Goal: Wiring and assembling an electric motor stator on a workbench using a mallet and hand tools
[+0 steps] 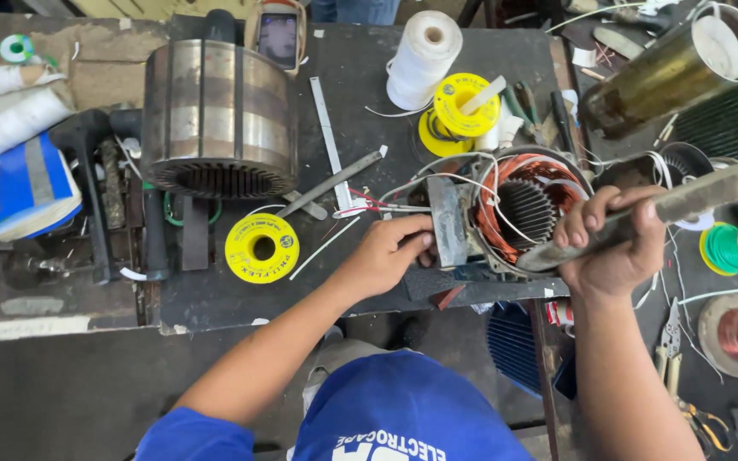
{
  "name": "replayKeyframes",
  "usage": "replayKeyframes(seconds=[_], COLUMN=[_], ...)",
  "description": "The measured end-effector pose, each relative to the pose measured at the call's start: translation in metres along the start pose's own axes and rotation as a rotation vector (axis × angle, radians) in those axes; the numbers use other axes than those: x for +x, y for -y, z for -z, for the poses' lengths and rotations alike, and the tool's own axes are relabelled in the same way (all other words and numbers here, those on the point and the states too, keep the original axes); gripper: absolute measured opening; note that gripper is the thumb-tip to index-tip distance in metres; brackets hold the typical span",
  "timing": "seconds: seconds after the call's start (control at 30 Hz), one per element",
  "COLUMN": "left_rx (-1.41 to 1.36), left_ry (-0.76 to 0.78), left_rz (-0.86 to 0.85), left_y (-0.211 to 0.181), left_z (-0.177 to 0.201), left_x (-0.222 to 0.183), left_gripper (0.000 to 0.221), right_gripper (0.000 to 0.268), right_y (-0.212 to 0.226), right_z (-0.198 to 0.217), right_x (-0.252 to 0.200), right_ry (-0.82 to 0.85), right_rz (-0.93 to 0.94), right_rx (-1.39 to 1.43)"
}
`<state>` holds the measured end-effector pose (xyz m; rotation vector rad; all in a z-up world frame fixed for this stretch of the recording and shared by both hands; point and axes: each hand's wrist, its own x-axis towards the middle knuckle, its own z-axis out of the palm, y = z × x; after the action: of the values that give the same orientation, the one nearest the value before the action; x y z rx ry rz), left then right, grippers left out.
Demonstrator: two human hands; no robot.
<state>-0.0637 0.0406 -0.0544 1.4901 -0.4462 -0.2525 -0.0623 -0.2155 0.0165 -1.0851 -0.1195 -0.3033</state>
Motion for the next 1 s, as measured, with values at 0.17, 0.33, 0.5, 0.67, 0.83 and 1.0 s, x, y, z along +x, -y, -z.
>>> replayKeyframes(seconds=[0.17, 0.33, 0.5, 0.67, 0.83, 1.0], left_rx=[-0.012, 0.126, 0.350, 0.679, 0.783, 0.680], left_ry=[0.000, 0.000, 0.113, 0.112, 0.358, 0.505], left_rz=[0.009, 0.055, -0.098, -0.055, 0.184, 0.190], left_y=[0.000, 0.005, 0.002, -0.012, -0.012, 0.007], left_z=[-0.002, 0.001, 0.023, 0.048, 0.056, 0.065], left_x=[-0.004, -0.001, 0.001, 0.008, 0.034, 0.055], left_gripper=[0.023, 0.020, 0.019, 0.048, 0.063, 0.062], right_gripper=[0.025, 0.025, 0.026, 0.026, 0.027, 0.027], right_y=[0.002, 0.004, 0.005, 0.005, 0.003, 0.001], right_z=[-0.003, -0.002, -0.004, -0.004, 0.002, 0.008], right_x=[-0.002, 0.001, 0.002, 0.002, 0.001, 0.000], right_ry=[0.000, 0.056, 0.048, 0.052, 0.045, 0.026], right_rz=[0.003, -0.017, 0.009, -0.011, -0.054, -0.048], right_rx=[0.037, 0.071, 0.020, 0.007, -0.006, -0.030])
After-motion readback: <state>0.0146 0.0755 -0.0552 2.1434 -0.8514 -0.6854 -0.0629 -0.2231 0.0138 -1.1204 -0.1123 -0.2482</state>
